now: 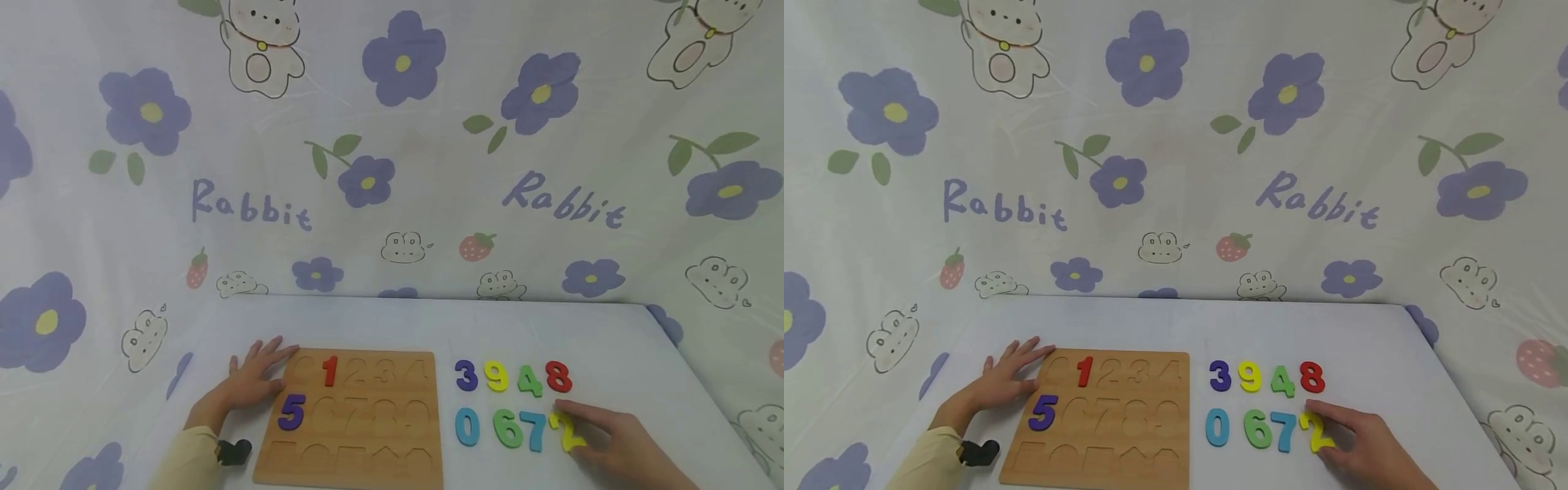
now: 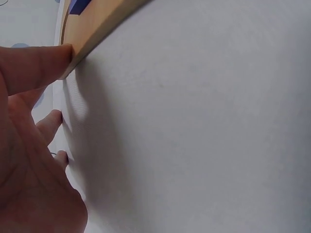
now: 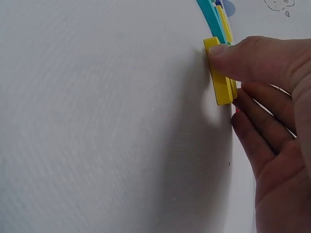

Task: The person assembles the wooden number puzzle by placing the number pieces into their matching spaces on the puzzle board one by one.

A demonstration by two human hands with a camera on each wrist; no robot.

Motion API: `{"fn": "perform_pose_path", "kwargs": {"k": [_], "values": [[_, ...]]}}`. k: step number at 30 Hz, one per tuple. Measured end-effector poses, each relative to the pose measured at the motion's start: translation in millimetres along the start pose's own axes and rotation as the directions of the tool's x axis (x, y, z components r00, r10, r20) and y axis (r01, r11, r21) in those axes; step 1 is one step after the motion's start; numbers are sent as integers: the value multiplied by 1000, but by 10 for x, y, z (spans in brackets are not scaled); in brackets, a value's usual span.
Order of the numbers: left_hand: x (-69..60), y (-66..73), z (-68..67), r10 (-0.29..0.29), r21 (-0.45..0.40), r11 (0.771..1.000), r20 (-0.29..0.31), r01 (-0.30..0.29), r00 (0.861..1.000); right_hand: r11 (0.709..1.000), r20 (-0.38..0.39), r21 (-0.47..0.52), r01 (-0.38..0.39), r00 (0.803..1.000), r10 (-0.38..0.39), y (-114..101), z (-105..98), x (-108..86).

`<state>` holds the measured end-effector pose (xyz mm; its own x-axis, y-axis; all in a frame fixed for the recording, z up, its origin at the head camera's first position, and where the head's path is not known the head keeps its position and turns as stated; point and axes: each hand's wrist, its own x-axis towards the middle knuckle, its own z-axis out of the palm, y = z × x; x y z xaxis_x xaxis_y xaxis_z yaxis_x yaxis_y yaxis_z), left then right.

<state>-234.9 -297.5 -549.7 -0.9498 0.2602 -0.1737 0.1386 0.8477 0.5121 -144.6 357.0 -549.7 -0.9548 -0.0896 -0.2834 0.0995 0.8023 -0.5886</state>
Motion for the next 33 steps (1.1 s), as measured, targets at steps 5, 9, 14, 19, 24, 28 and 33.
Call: {"fn": "perform_pose_path", "kwargs": {"k": [5,9,14,19,24,28,33], "values": [[-3,-12,3,2,-14,1000,2,-2,1000,1000,-9,23,-3,1000,4,-10,44,5],[-1,-29,4,8,-16,1000,4,-8,1000,999,-10,34,-28,1000,28,-8,73,-2],[-6,-30,14,6,-20,1000,0,-6,1000,997,-27,51,-51,998,52,21,99,16],[-8,-37,28,5,-29,1000,-3,-5,1000,1000,-90,-8,-22,996,21,70,90,-19],[-14,-40,37,1,-37,999,-7,-1,1000,997,-172,-75,32,984,-44,-12,13,-149],[-13,-45,43,-6,-46,999,-11,6,1000,992,-260,-97,77,960,-100,-256,-22,-251],[23,-79,75,-5,-54,999,-19,4,1000,989,-333,-98,115,932,-141,-662,-10,-316]]}}
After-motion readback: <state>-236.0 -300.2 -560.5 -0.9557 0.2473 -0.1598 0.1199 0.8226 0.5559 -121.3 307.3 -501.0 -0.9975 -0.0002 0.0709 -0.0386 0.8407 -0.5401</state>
